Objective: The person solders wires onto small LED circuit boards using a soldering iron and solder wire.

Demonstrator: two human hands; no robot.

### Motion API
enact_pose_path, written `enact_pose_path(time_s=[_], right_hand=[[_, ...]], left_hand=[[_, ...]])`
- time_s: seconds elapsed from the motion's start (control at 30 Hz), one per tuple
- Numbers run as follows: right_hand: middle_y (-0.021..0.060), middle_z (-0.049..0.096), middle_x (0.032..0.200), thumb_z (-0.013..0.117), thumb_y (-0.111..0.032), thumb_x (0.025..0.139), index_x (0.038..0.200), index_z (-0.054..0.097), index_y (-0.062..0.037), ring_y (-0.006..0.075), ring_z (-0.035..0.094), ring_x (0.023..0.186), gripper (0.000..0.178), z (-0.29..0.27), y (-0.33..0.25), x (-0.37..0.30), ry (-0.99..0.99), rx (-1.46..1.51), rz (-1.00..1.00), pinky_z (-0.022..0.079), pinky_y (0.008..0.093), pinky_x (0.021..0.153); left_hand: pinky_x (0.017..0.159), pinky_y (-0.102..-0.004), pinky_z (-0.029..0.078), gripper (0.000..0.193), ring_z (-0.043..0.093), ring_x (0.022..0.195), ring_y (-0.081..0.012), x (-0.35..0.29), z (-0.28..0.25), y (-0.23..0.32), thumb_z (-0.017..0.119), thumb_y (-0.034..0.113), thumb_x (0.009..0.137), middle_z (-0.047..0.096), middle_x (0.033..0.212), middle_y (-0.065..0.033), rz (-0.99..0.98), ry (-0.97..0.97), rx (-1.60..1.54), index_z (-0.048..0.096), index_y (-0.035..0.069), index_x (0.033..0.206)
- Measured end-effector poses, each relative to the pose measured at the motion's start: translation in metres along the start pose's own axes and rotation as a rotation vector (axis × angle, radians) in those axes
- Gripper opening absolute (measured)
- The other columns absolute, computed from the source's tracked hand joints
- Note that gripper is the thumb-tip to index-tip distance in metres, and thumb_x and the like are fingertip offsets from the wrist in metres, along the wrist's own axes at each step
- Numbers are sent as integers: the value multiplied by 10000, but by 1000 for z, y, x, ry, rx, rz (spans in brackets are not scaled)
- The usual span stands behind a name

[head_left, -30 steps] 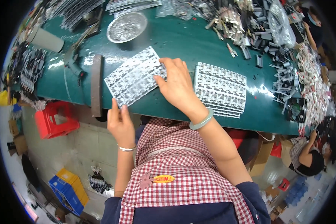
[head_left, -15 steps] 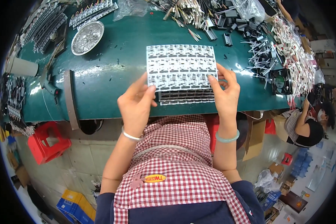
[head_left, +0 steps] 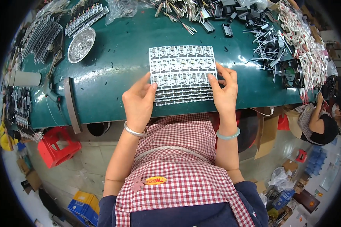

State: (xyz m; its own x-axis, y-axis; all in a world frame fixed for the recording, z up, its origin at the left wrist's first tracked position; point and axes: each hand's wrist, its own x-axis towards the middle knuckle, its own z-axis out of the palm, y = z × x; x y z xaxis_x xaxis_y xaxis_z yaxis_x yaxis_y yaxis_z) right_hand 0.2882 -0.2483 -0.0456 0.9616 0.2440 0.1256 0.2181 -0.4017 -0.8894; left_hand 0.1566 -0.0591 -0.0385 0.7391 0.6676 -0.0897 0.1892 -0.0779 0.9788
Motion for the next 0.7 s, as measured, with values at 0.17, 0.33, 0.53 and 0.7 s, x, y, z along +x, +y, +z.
enact_pose_path(time_s=[0.17,0.33,0.53,0.7], right_hand=[[141,565,1140,685,-113,868,1238,618,-13,214,586,975,389,0,-3,-1,-7,76,4,499,307,775],[165,597,1178,654,-110,901,1254,591,26,232,618,1007,384,1,-5,-5,-2,140,60,508,313,825],[188,615,1190,623,-131,927,1263,575,45,268,624,1053,383,7,-1,-10,33,56,-39,491,348,899],[193,630,1163,613,-133,933,1257,579,47,280,630,1051,372,3,2,-6,25,80,-43,486,351,910]], left_hand=[[461,-169,374,358,493,587,-11,-3,2,-5,650,14,895,632,786,-24,17,15,37,599,-56,1242],[457,-191,383,341,499,565,-31,-10,1,0,634,145,937,624,747,-19,16,55,195,615,-64,1207],[545,-304,444,325,536,548,-147,-13,-4,7,632,233,932,618,650,-132,3,-58,360,648,-40,1107],[459,-214,428,306,501,520,-54,-17,5,2,629,197,946,611,681,-22,0,-40,226,650,-71,1094]])
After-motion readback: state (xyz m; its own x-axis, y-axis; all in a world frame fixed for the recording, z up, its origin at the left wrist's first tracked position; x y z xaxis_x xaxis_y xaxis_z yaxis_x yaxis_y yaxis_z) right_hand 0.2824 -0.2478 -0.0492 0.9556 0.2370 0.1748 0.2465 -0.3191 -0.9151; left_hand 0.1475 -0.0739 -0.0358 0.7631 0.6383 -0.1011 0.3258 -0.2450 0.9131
